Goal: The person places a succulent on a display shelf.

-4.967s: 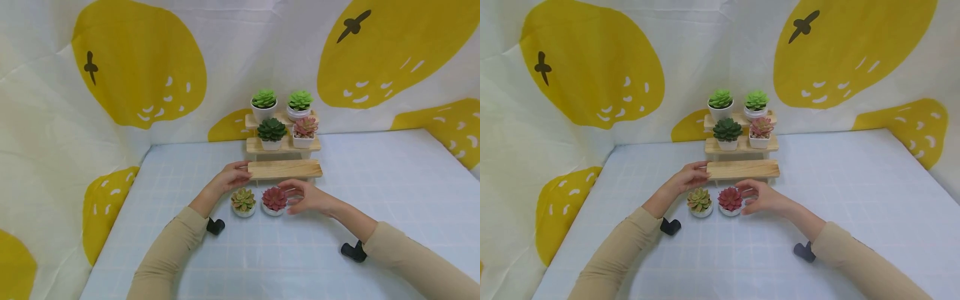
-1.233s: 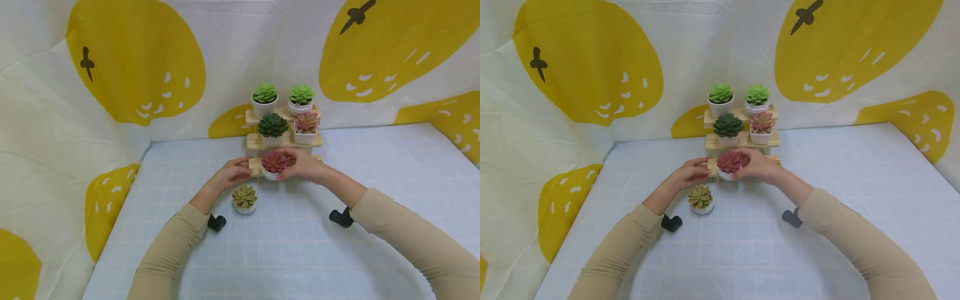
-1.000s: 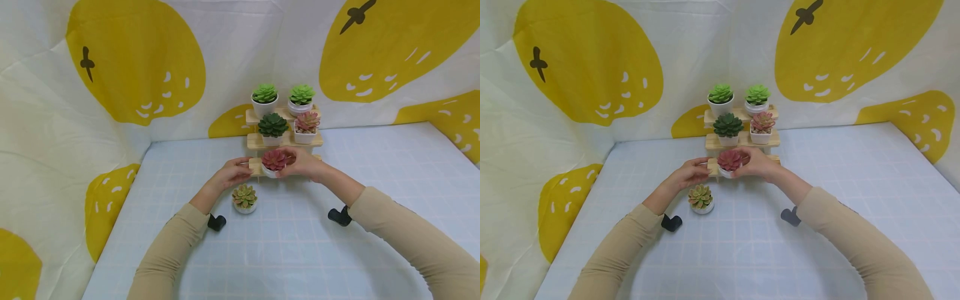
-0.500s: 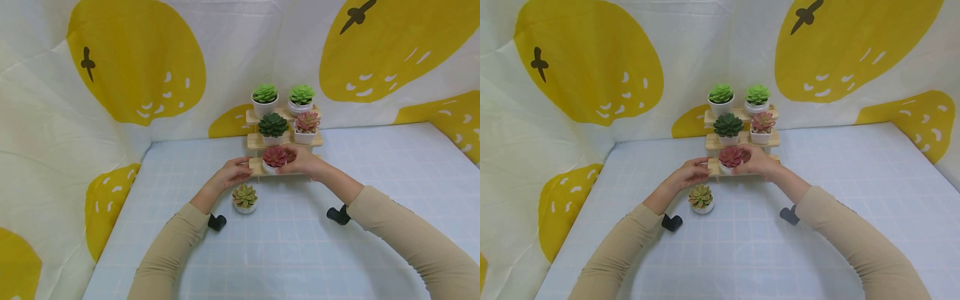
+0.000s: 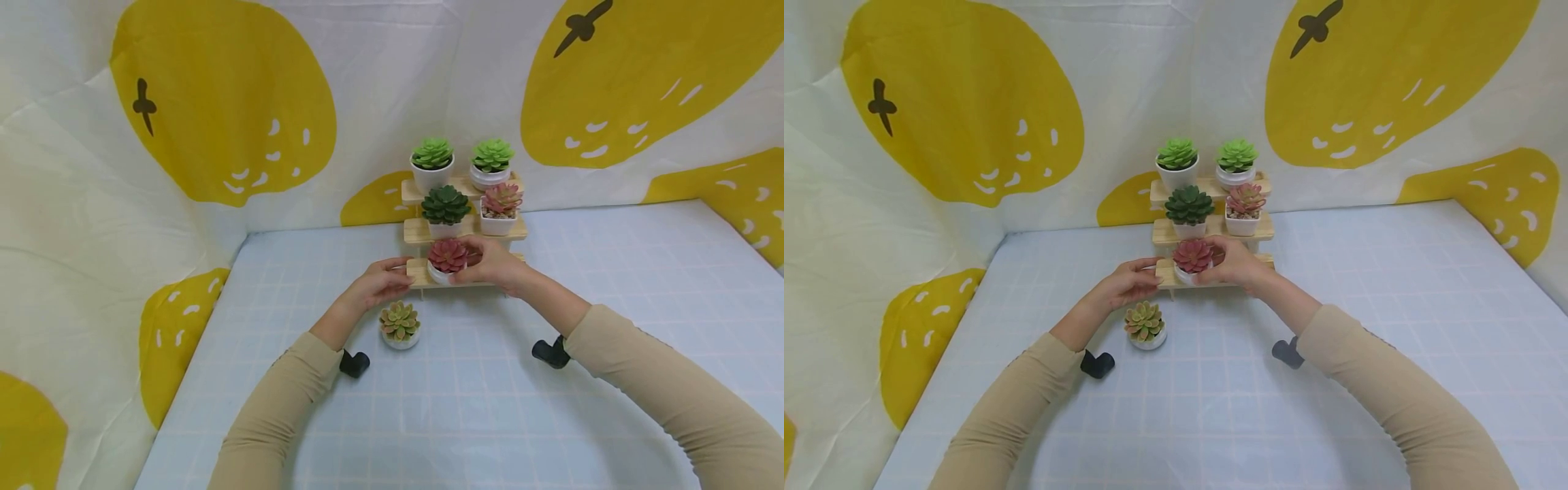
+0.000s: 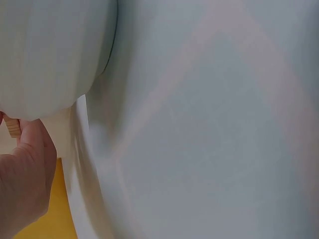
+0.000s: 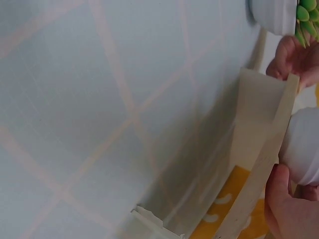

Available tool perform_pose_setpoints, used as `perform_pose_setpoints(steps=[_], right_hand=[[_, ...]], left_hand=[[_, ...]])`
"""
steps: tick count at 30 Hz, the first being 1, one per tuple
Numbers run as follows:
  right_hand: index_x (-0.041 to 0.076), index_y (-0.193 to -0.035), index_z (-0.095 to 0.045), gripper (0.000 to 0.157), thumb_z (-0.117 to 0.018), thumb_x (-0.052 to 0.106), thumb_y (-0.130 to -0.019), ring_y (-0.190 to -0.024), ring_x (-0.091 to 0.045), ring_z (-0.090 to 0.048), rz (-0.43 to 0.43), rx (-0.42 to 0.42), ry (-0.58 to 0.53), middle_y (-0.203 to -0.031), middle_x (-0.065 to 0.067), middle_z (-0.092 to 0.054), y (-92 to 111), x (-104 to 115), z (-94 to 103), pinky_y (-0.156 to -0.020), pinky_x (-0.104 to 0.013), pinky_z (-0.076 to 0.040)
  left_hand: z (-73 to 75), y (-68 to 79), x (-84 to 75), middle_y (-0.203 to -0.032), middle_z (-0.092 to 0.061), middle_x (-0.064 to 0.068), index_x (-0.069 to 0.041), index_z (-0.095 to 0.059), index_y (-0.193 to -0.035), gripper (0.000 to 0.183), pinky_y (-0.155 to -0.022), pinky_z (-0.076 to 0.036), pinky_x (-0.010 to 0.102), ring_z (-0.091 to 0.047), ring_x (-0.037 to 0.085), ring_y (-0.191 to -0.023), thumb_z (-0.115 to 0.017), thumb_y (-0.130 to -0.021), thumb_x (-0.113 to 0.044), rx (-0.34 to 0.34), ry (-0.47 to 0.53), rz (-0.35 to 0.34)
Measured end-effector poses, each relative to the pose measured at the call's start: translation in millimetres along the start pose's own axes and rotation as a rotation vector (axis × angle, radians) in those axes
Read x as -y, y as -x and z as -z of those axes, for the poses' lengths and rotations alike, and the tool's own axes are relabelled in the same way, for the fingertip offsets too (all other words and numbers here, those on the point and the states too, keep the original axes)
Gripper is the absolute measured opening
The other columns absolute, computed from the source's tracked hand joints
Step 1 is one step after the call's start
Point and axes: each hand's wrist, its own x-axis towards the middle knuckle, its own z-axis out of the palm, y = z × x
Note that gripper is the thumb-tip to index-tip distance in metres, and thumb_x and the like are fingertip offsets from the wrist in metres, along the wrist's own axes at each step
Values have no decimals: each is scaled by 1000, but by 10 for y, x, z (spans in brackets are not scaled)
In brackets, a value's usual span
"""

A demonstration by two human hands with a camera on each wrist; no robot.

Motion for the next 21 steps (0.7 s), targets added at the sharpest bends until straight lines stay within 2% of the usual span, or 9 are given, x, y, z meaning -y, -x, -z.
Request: perform_pose_setpoints(steps=[13,21], right_hand=[[-1,-135,-41,68,-74,2,-76,-109,-29,-46,4,-20,-27,-126,-19,-47,-3,-26,-31,-80,-25,-46],[-1,-136,-40,68,-74,4,-77,-113,-32,-46,-1,-13,-38,-128,-20,-47,19,-33,-11,-85,-30,-46]], left_hand=[[4,6,0,-138,-43,19,-5,-38,-142,58,-64,-49,21,-54,15,-88,-51,-87,12,7,2,9],[3,1,-1,-138,-43,19,-5,-39,-141,58,-63,-49,21,-56,13,-80,-52,-87,12,0,2,10]])
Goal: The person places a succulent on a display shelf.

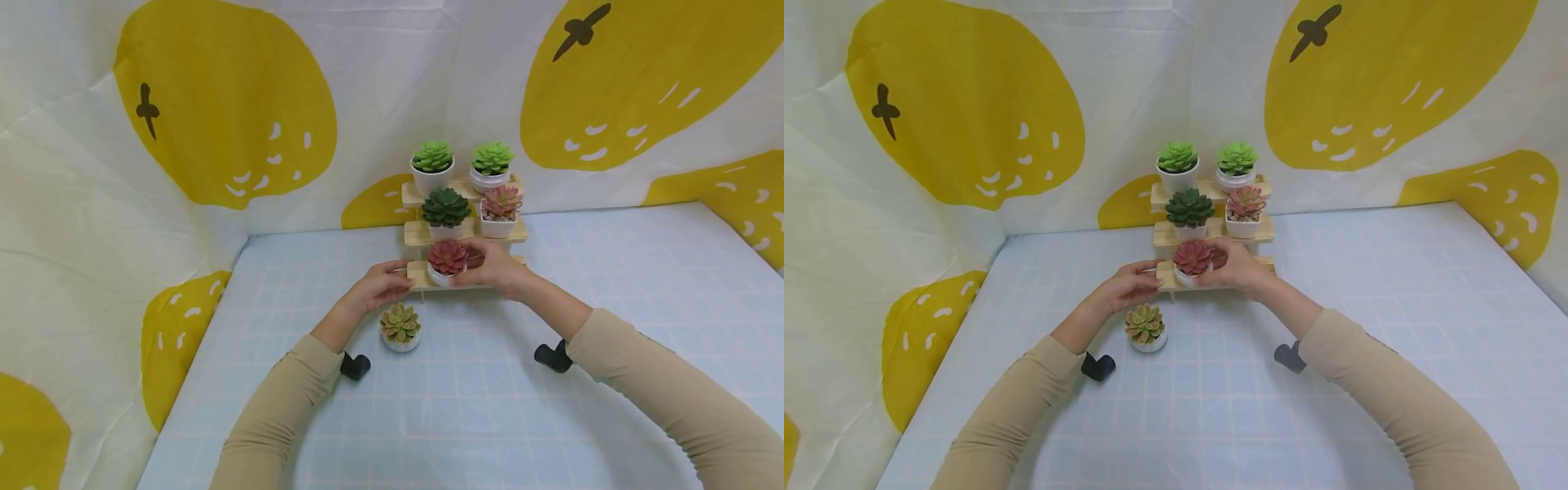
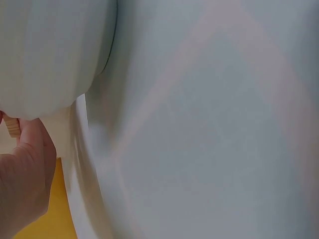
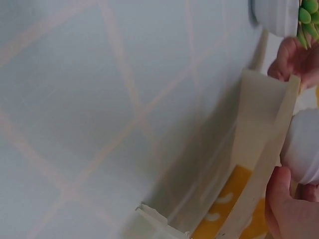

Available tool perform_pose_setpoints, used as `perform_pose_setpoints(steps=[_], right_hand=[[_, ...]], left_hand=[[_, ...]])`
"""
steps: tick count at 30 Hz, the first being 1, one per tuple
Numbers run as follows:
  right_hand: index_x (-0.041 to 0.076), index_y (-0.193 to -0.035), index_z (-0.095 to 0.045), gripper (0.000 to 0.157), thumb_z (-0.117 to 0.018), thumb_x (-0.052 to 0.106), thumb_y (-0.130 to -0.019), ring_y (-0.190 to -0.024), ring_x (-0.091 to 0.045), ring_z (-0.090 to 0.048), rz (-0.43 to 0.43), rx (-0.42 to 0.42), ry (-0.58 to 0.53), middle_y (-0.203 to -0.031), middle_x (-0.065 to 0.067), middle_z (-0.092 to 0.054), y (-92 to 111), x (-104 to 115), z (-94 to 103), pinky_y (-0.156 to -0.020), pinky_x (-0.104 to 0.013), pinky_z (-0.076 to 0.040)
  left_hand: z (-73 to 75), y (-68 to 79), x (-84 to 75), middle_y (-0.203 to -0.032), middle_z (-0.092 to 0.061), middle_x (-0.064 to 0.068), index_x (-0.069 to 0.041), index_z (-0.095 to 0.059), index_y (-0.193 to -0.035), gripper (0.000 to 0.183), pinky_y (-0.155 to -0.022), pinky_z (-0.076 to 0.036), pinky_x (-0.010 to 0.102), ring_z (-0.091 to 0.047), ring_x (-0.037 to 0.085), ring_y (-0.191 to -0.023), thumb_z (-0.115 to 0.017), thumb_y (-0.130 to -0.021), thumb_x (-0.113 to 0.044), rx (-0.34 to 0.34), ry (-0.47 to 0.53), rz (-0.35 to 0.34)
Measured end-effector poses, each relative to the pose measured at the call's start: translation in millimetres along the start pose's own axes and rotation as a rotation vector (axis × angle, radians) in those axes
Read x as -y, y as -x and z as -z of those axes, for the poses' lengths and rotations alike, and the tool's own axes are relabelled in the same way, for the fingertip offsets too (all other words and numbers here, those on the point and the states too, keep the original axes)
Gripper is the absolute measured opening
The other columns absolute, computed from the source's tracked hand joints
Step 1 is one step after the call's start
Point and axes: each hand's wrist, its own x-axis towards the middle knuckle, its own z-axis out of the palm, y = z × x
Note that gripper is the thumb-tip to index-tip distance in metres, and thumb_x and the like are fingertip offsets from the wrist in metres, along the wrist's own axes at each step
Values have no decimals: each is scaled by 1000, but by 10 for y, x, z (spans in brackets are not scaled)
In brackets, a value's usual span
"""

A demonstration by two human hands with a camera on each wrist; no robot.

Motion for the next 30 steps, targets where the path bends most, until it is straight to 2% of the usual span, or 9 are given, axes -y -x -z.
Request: perform_pose_setpoints(steps=[4,13,22,30], right_hand=[[-1,-136,-39,69,-74,5,-77,-115,-33,-47,0,-3,7,-129,-21,-47,40,2,23,-86,-31,-46],[-3,-134,-42,64,-72,0,-78,-105,-29,-50,35,-2,-11,-118,-19,-50,158,10,94,-79,-23,-48],[-5,-134,-40,61,-70,2,-81,-109,-33,-48,49,8,-34,-123,-24,-48,326,-17,169,-79,-22,-47],[-4,-135,-38,64,-70,6,-81,-111,-32,-46,20,29,-36,-127,-24,-43,445,-35,215,-80,-21,-47]], left_hand=[[-1,1,5,-138,-44,19,-5,-40,-141,58,-63,-49,21,-56,13,-81,-52,-87,12,-1,3,-2],[2,1,5,-138,-43,19,-5,-38,-141,58,-64,-49,21,-55,15,-86,-52,-87,12,7,-3,-8],[5,-2,7,-139,-42,19,-4,-38,-142,59,-64,-49,21,-55,15,-87,-52,-87,13,13,2,-8],[7,-4,1,-139,-42,18,-4,-38,-142,59,-64,-50,21,-54,16,-88,-53,-87,12,6,-5,0]])
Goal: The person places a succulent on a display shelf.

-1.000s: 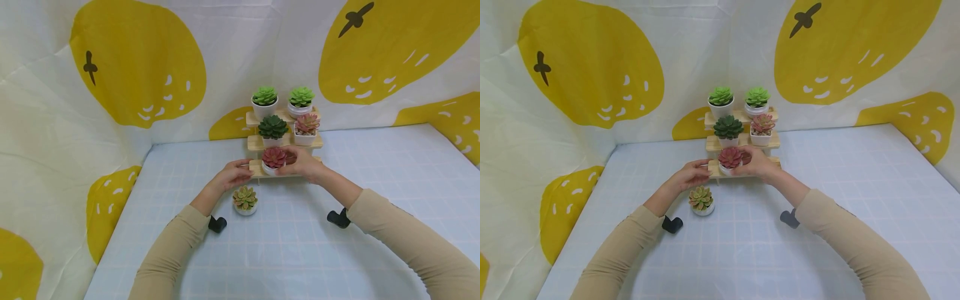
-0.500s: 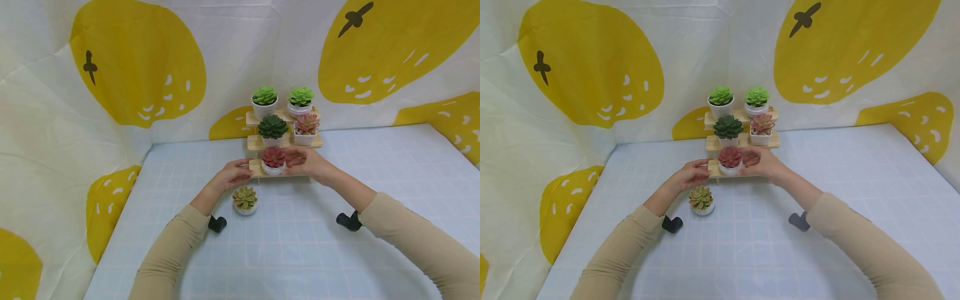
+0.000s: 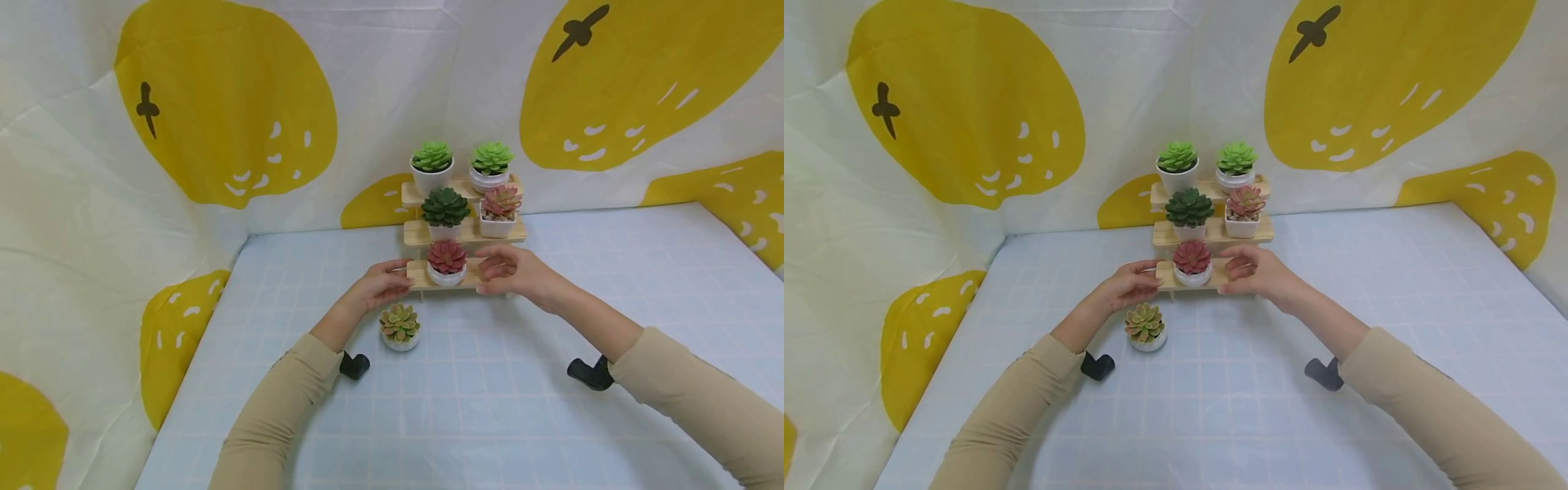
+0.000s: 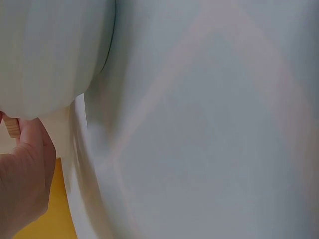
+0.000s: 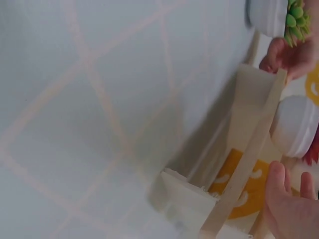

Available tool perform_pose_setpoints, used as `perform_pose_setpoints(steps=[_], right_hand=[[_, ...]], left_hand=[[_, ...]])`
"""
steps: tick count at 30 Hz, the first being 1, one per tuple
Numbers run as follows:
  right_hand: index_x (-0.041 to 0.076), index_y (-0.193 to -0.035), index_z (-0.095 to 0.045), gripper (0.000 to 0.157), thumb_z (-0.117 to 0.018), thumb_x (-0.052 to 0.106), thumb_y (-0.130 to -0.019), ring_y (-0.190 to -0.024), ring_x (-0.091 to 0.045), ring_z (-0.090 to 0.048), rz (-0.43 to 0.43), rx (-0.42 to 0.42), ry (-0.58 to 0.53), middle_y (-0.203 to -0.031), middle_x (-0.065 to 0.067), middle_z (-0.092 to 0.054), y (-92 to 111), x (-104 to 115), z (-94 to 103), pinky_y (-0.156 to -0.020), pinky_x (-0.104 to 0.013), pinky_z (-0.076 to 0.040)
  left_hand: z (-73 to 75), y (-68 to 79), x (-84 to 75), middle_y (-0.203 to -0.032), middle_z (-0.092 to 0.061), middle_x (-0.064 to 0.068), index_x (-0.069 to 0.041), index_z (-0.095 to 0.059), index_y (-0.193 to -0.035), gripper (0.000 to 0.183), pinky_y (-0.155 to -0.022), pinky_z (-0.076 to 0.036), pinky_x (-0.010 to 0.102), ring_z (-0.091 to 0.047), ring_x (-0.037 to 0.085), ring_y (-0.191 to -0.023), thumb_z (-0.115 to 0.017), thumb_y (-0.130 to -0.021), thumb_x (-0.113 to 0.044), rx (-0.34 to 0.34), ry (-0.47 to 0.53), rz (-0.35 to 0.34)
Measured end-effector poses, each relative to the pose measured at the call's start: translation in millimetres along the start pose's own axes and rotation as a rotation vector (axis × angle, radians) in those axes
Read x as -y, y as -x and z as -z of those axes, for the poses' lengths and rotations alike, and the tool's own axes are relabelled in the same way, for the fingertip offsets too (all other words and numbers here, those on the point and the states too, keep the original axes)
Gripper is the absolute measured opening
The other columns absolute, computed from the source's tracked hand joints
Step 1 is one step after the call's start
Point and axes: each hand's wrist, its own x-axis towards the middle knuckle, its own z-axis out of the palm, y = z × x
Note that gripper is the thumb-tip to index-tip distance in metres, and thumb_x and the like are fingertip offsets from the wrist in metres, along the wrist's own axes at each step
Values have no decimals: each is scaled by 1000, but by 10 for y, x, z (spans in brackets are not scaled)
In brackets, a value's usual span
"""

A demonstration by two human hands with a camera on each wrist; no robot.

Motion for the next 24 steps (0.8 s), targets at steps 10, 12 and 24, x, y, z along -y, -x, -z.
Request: perform_pose_setpoints(steps=[10,12,24], right_hand=[[-6,-133,-41,63,-72,5,-79,-109,-33,-47,30,23,16,-124,-25,-45,102,-37,-33,-81,-23,-47],[-6,-132,-42,63,-72,5,-78,-106,-29,-48,45,31,13,-123,-25,-46,112,-52,-55,-81,-24,-47],[-7,-128,-47,61,-75,4,-75,-112,-42,-46,98,95,31,-125,-27,-46,91,-157,-200,-85,-28,-47]], left_hand=[[0,5,-4,-138,-43,18,-5,-39,-141,58,-65,-50,21,-55,15,-87,-53,-88,11,-6,-19,-1],[1,7,-1,-137,-44,18,-5,-39,-141,57,-65,-50,21,-55,15,-86,-53,-88,10,-6,-24,-3],[-8,20,-3,-138,-43,18,-5,-38,-141,58,-65,-50,21,-55,16,-90,-53,-87,11,-12,-24,1]])
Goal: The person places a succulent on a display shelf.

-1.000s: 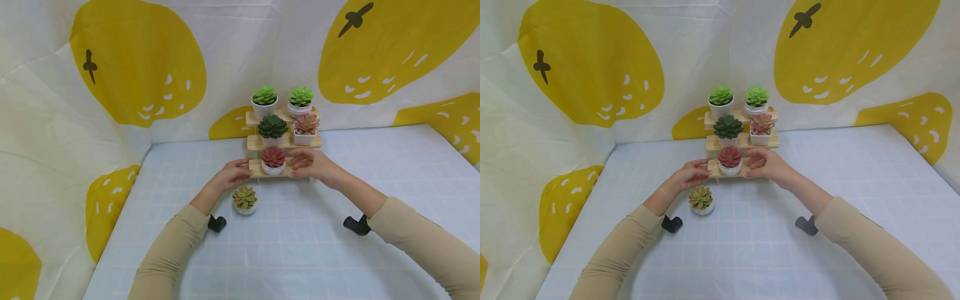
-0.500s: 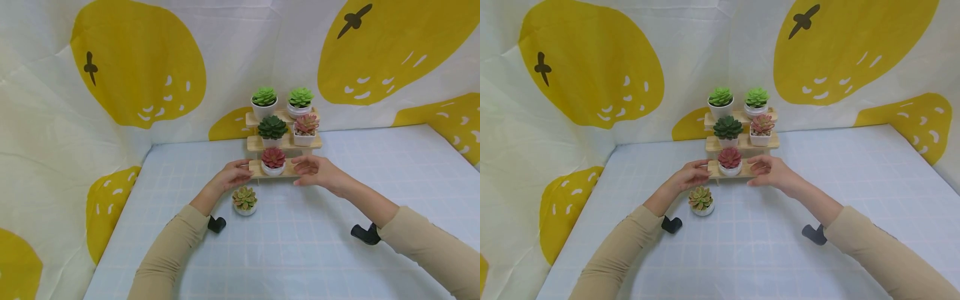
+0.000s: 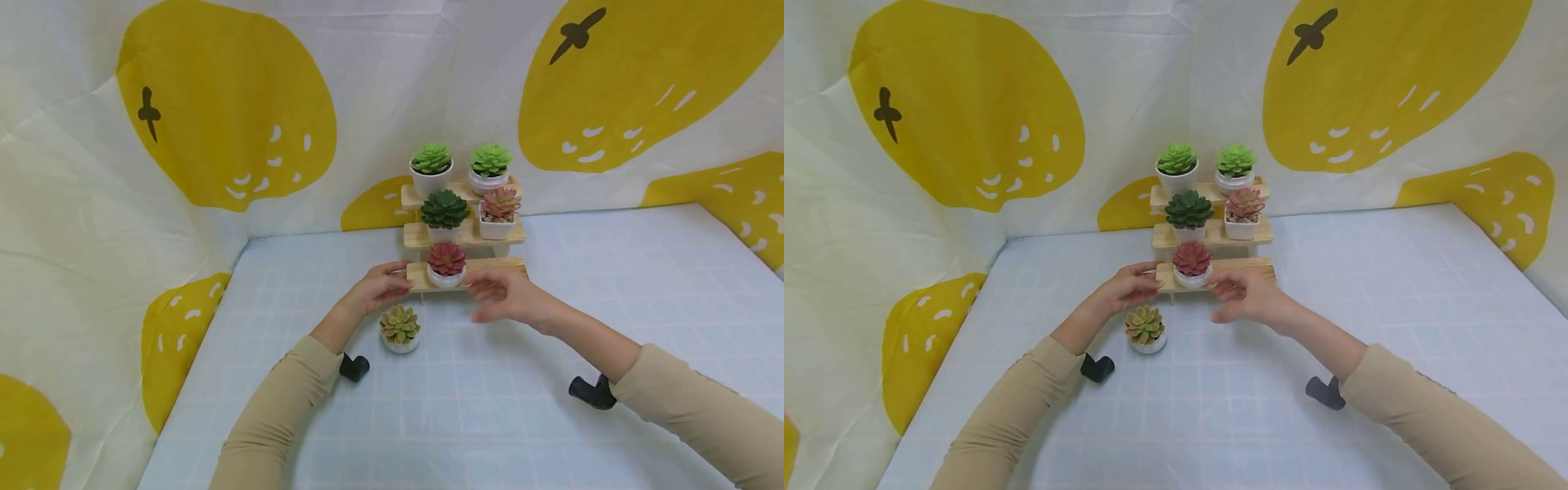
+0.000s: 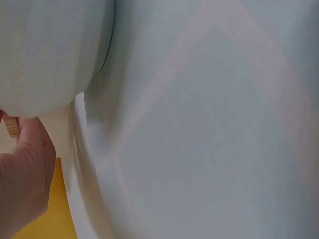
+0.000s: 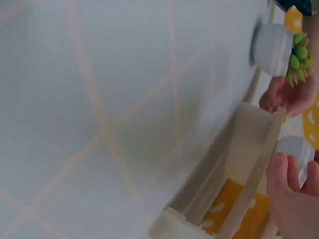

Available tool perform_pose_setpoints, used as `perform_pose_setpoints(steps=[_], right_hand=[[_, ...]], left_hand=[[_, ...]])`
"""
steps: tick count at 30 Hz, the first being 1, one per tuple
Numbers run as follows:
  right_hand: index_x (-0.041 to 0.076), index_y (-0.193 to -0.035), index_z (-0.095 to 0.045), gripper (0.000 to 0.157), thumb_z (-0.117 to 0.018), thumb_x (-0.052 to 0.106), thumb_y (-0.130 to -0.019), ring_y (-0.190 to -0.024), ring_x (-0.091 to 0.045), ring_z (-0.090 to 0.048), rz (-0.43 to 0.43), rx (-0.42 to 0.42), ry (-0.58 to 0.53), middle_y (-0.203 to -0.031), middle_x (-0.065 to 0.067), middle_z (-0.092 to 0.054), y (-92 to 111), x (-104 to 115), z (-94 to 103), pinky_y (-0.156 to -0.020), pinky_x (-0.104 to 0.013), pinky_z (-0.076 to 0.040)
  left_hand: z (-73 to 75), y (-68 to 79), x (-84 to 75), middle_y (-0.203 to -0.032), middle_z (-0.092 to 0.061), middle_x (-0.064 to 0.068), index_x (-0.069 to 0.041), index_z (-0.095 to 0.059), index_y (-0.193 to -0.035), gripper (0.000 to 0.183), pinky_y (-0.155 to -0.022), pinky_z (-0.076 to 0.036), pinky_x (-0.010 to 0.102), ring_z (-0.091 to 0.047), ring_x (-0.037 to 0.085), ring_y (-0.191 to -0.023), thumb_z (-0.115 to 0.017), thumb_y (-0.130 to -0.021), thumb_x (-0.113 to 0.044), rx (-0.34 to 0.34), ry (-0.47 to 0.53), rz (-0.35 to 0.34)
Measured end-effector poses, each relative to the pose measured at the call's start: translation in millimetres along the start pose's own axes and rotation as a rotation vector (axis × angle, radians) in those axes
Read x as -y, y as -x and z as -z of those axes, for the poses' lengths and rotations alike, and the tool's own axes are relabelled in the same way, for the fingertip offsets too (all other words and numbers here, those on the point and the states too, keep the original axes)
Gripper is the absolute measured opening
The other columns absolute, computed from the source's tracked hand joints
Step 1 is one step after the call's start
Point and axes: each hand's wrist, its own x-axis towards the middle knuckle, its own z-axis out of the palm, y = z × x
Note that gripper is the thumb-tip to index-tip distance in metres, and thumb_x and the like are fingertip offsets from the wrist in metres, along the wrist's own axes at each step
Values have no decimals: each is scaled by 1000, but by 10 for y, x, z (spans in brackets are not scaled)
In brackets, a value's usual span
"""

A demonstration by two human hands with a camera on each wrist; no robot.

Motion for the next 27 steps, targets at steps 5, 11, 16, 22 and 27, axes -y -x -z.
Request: perform_pose_setpoints(steps=[5,11,16,22,27], right_hand=[[-7,-129,-46,63,-76,6,-75,-114,-43,-45,-17,64,-16,-126,-28,-46,-10,-29,-110,-86,-32,-48],[-7,-130,-45,64,-77,7,-75,-113,-42,-46,-25,121,-48,-123,-27,-49,-74,-96,-284,-87,-36,-47],[-7,-132,-44,66,-76,7,-76,-113,-41,-47,-14,147,-56,-124,-26,-48,-150,-109,-457,-90,-40,-45],[-4,-133,-43,68,-76,5,-74,-112,-37,-49,-21,134,-16,-124,-23,-49,-274,-83,-643,-91,-41,-45],[1,-132,-46,68,-78,3,-72,-111,-32,-51,-41,124,25,-124,-17,-50,-389,-61,-752,-88,-38,-47]], left_hand=[[1,2,5,-138,-43,18,-4,-38,-141,58,-65,-50,21,-54,17,-91,-52,-87,11,5,5,-6],[0,5,7,-138,-43,19,-4,-38,-141,58,-66,-50,22,-54,18,-93,-53,-87,11,5,3,-12],[5,3,19,-138,-42,20,-3,-37,-141,58,-66,-50,22,-55,17,-90,-52,-87,11,9,5,-24],[13,-8,19,-138,-43,21,-2,-37,-141,58,-66,-50,22,-55,17,-90,-53,-87,11,22,10,-36],[17,-10,14,-138,-42,22,-1,-37,-141,57,-66,-50,22,-56,17,-89,-51,-87,12,32,13,-40]])
